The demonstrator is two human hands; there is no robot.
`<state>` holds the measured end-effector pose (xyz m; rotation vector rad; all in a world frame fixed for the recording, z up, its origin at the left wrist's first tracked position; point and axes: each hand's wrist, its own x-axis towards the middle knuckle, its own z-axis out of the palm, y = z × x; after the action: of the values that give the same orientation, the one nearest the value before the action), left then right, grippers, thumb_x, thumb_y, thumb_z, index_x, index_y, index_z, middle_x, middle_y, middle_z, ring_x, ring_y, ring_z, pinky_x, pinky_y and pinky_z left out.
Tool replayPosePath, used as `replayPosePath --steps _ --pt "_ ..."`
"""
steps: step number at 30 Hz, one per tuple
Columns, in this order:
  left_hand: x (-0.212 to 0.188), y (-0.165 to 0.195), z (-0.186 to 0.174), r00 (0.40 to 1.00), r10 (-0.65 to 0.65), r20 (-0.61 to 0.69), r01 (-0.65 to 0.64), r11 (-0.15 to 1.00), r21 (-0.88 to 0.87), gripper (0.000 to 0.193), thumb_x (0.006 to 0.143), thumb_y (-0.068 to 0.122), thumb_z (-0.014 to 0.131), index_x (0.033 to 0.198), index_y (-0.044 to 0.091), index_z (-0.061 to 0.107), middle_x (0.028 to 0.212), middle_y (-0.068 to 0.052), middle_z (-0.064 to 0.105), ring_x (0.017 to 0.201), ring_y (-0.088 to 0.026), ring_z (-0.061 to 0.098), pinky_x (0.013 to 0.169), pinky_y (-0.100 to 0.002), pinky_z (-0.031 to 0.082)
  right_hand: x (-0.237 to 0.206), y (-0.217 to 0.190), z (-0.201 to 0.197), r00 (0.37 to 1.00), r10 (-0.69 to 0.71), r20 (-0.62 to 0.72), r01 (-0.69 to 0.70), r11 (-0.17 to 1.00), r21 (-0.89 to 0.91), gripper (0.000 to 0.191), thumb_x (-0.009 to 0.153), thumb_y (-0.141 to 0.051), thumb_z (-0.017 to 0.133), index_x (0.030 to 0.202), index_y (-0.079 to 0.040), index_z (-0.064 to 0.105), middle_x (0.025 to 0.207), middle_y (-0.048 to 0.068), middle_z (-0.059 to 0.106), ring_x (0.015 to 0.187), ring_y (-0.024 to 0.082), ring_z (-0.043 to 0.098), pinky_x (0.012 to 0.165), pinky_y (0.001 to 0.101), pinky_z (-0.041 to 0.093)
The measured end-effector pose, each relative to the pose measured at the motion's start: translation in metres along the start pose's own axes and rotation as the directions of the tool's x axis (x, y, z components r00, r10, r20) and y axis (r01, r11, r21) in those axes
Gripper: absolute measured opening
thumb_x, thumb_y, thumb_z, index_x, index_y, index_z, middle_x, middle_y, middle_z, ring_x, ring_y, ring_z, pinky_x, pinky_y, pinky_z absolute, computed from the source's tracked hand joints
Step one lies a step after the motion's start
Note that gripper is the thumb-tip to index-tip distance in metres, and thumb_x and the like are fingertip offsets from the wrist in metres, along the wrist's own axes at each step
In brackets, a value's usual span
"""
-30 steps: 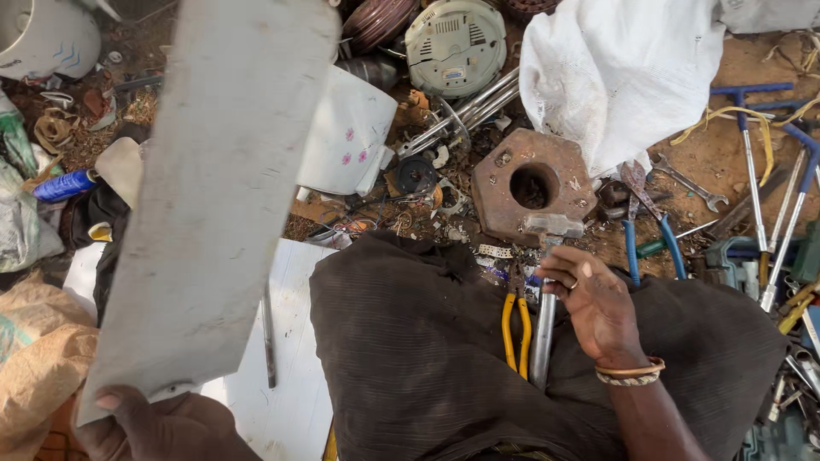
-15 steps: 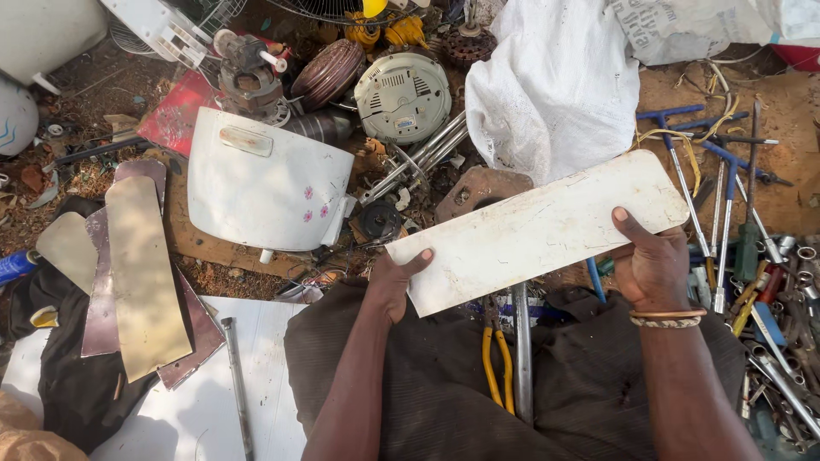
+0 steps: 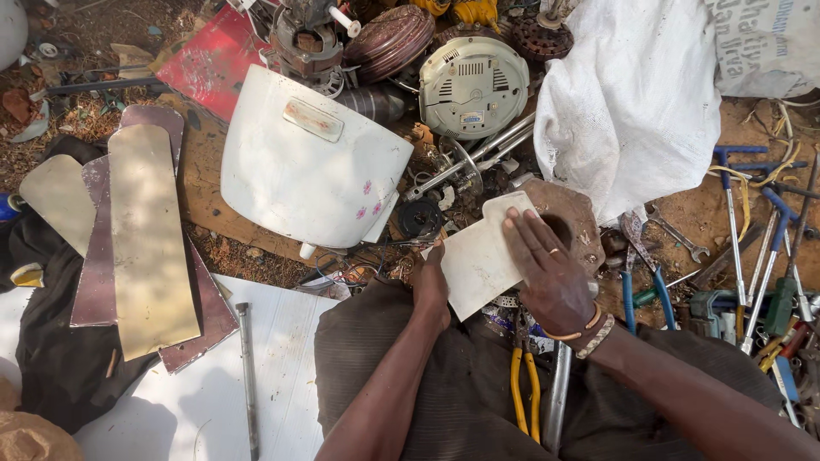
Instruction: The person uses a hammer and pliers to break apart a blue plastic electrical component, then strips wires and hammers flat metal sheets on an anvil. The work is performed while sitting on the ground in a cluttered outdoor area.
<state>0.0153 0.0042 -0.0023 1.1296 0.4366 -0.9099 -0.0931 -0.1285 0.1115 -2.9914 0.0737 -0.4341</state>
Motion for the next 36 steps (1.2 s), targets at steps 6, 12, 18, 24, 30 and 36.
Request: replayPosePath --steps 6,12,18,24,30,36 --pt "-0.014 0.013 -0.004 0.989 -0.120 0.090 0.112 0.990 0.083 0.066 0.096 0.043 0.068 0.147 0.005 0.046 0.138 -0.012 0.054 0.124 -0.020 0.049 0.102 -0.043 0.041 -0.009 -0.050 0.035 0.956 -0.117 0.268 0.168 0.970 -0.176 0.077 0.078 -0.010 0.066 0.148 0.007 0.039 0.159 0.028 0.035 0.148 0.051 0.027 0.122 0.0622 0.018" --pt "0.000 0.014 -0.003 0.985 0.047 0.165 -0.064 0.993 0.099 0.060 0.086 0.036 0.077 0.128 -0.003 0.058 0.119 -0.017 0.069 0.110 -0.027 0.067 0.093 -0.041 0.055 -0.041 -0.038 0.032 0.990 0.083 0.115 -0.106 0.971 0.214 0.070 0.090 -0.005 0.063 0.155 -0.001 0.040 0.162 0.020 0.042 0.153 0.038 0.040 0.131 0.0527 0.026" --pt "0.027 0.002 -0.013 0.985 0.155 0.076 -0.158 0.987 0.031 0.070 0.088 0.039 0.082 0.129 -0.008 0.050 0.121 -0.023 0.065 0.108 -0.026 0.066 0.096 -0.039 0.056 -0.176 -0.036 0.028 0.346 0.913 0.215 -0.839 0.199 0.506 0.095 0.086 -0.018 0.082 0.158 0.004 0.023 0.139 0.020 0.051 0.121 0.027 0.059 0.087 0.0393 0.061" --pt "0.028 -0.006 -0.014 0.978 0.128 0.166 -0.171 0.946 0.274 0.057 0.088 0.029 0.077 0.129 -0.004 0.055 0.117 -0.018 0.071 0.099 -0.024 0.070 0.085 -0.038 0.057 -0.196 -0.036 0.015 0.315 0.645 0.696 -0.493 -0.515 0.701 0.024 0.099 -0.018 0.075 0.102 -0.003 0.056 0.074 -0.001 0.056 0.057 0.007 0.053 0.047 0.0253 0.045" --pt "0.020 0.007 -0.016 0.950 0.187 0.251 -0.263 0.912 0.315 0.046 0.091 0.020 0.076 0.125 -0.008 0.061 0.109 -0.016 0.074 0.095 -0.023 0.072 0.081 -0.037 0.058 -0.173 -0.005 -0.098 0.621 0.659 -0.424 -0.180 0.646 0.741 0.015 0.100 -0.005 0.063 0.112 0.003 0.063 0.080 0.011 0.066 0.056 0.014 0.060 0.046 0.0274 0.050" --pt "0.011 0.013 -0.006 0.970 0.129 0.205 -0.192 0.927 0.322 0.047 0.090 0.019 0.075 0.128 -0.002 0.057 0.111 -0.012 0.072 0.097 -0.020 0.072 0.082 -0.036 0.059 -0.123 0.065 -0.181 0.679 0.332 -0.655 -0.199 0.942 0.271 0.020 0.098 -0.013 0.064 0.110 0.001 0.059 0.073 0.010 0.062 0.050 0.014 0.057 0.043 0.0294 0.049"
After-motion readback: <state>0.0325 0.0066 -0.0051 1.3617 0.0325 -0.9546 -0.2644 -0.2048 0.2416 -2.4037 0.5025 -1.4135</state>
